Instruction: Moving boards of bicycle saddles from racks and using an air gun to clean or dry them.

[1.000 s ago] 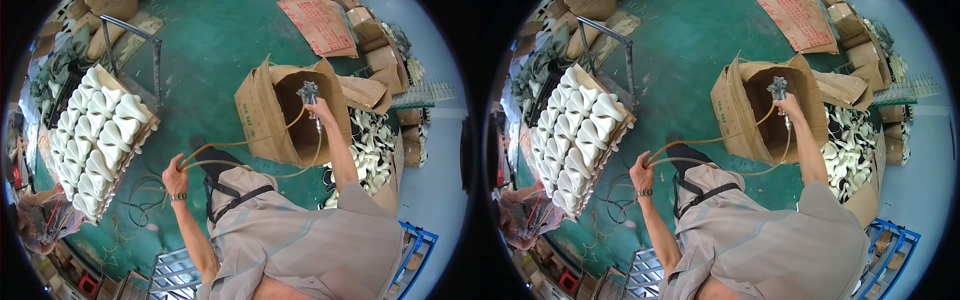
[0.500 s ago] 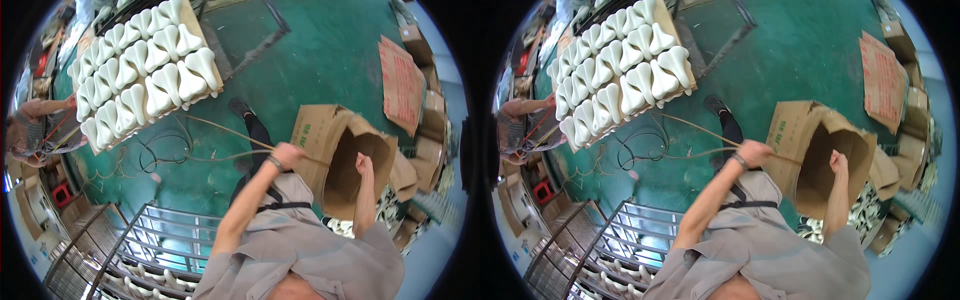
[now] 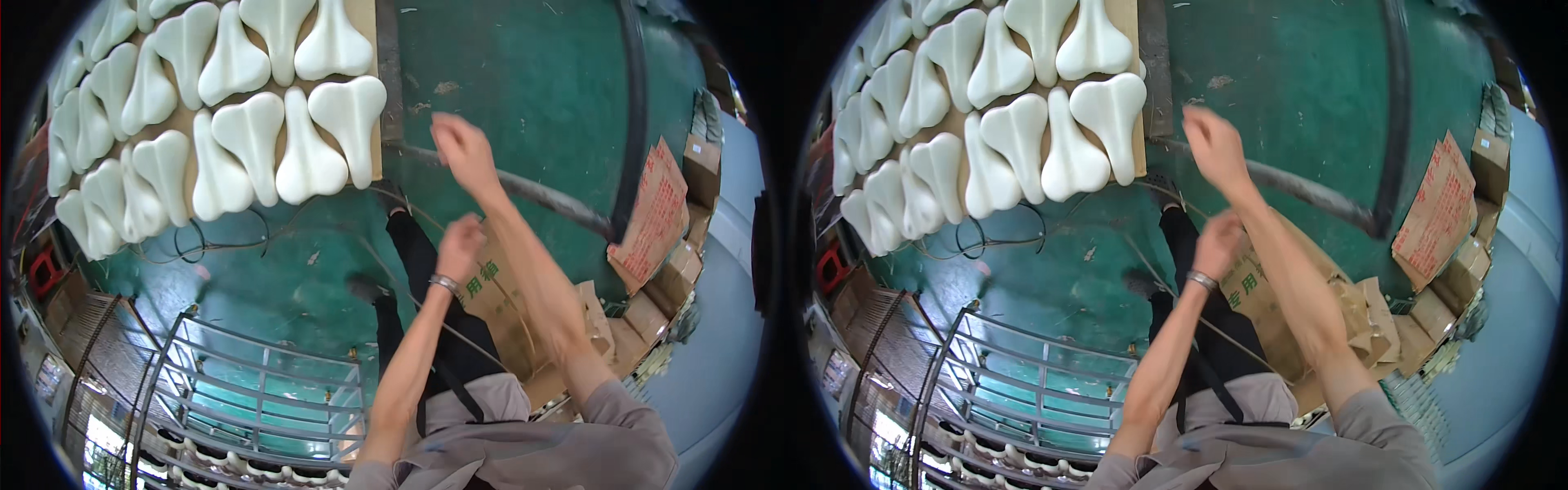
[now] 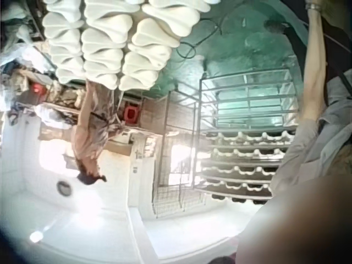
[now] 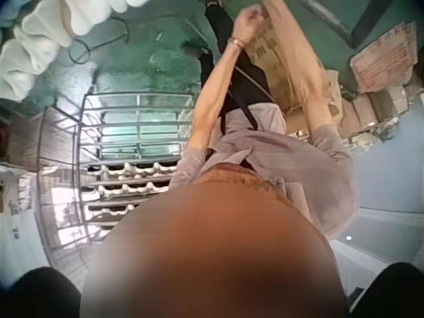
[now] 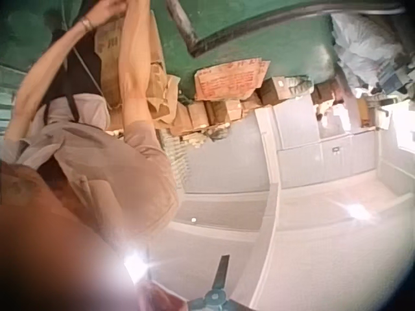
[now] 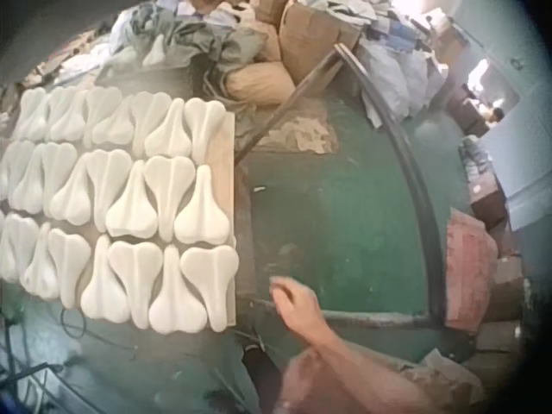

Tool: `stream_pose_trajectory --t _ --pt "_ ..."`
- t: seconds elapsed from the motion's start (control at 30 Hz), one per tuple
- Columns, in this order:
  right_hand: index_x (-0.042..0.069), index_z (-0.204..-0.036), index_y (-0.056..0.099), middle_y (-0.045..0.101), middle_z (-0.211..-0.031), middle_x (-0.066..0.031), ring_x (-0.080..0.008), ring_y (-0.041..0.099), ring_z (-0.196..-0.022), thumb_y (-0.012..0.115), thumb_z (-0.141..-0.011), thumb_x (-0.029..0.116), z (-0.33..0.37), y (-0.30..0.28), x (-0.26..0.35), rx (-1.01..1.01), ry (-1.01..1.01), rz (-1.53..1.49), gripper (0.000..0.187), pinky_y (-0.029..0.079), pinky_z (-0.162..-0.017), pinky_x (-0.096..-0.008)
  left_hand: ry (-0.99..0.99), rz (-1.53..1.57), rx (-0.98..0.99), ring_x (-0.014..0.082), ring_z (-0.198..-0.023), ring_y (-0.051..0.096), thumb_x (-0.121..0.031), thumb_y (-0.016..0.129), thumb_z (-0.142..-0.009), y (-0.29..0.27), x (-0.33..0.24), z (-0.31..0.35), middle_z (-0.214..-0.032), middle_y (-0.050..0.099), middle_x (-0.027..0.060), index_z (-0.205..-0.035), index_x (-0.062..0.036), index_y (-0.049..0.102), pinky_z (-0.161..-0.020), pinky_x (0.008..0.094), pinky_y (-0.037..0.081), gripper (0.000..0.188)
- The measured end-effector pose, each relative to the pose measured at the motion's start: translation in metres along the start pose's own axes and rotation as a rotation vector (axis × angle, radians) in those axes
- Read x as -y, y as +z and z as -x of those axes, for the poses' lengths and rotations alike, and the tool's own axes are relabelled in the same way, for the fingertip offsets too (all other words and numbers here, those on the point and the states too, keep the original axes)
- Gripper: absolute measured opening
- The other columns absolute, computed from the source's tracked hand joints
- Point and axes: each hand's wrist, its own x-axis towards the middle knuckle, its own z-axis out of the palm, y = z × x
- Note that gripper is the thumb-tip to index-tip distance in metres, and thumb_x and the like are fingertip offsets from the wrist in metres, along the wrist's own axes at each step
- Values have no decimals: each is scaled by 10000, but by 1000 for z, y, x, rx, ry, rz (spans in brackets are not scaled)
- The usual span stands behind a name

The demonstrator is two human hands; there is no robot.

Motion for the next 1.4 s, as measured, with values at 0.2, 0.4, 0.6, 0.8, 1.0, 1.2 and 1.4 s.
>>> stream_pose_trajectory --t 0.2,0.4,0.6,0.8,1.0,1.2,1.4 --pt "57 -1114 663 673 -1097 -65 -208 636 -1023 634 -996 227 -332 119 -26 121 229 -372 209 559 -834 -398 -111 1205 -761 242 -1230 579 105 565 -942 -131 30 -152 -1323 606 101 -1437 -48 464 -1139 463 443 528" --pt "-68 -1111 646 709 -1069 -191 -307 687 -1028 491 -957 100 -378 178 -25 173 273 -512 276 539 -948 -437 31 1385 -900 240 -1155 620 167 550 -888 -144 62 -158 -1265 642 76 -1319 -79 587 -1085 433 471 498" --pt "87 -1159 648 663 -1063 -62 -198 634 -984 592 -1021 264 -410 133 19 356 423 -397 230 553 -858 -362 26 1221 -1003 184 -998 640 158 624 -861 -113 20 -127 -1174 657 66 -1278 -17 588 -857 313 546 453" --pt "131 -1265 611 697 -1017 -49 -181 652 -865 625 -1018 387 -272 156 63 487 382 -504 356 537 -729 -320 -14 862 -1198 161 -873 683 10 752 -852 -107 17 52 -1047 746 54 -1140 -2 686 -788 294 552 296" --pt "48 -1491 484 585 -1498 -116 -276 564 -1378 470 -1101 384 -116 75 126 611 193 -660 515 450 -1160 -462 150 837 -1295 164 -909 734 -86 804 -885 -44 -22 233 -1096 774 88 -1187 35 722 -781 326 586 335" --pt "73 -1382 580 669 -1349 -98 -274 648 -1245 553 -1021 350 164 60 173 699 364 -687 456 541 -1044 -456 392 1286 -1145 320 -1066 736 11 684 -962 -19 38 472 -1230 706 172 -1271 73 642 -929 430 653 318" --pt "91 -1333 602 700 -1272 -76 -254 679 -1169 567 -986 336 329 40 162 792 313 -569 426 585 -939 -472 418 1259 -1190 345 -992 756 -1 719 -930 11 127 625 -1188 715 182 -1292 66 616 -813 469 688 383"
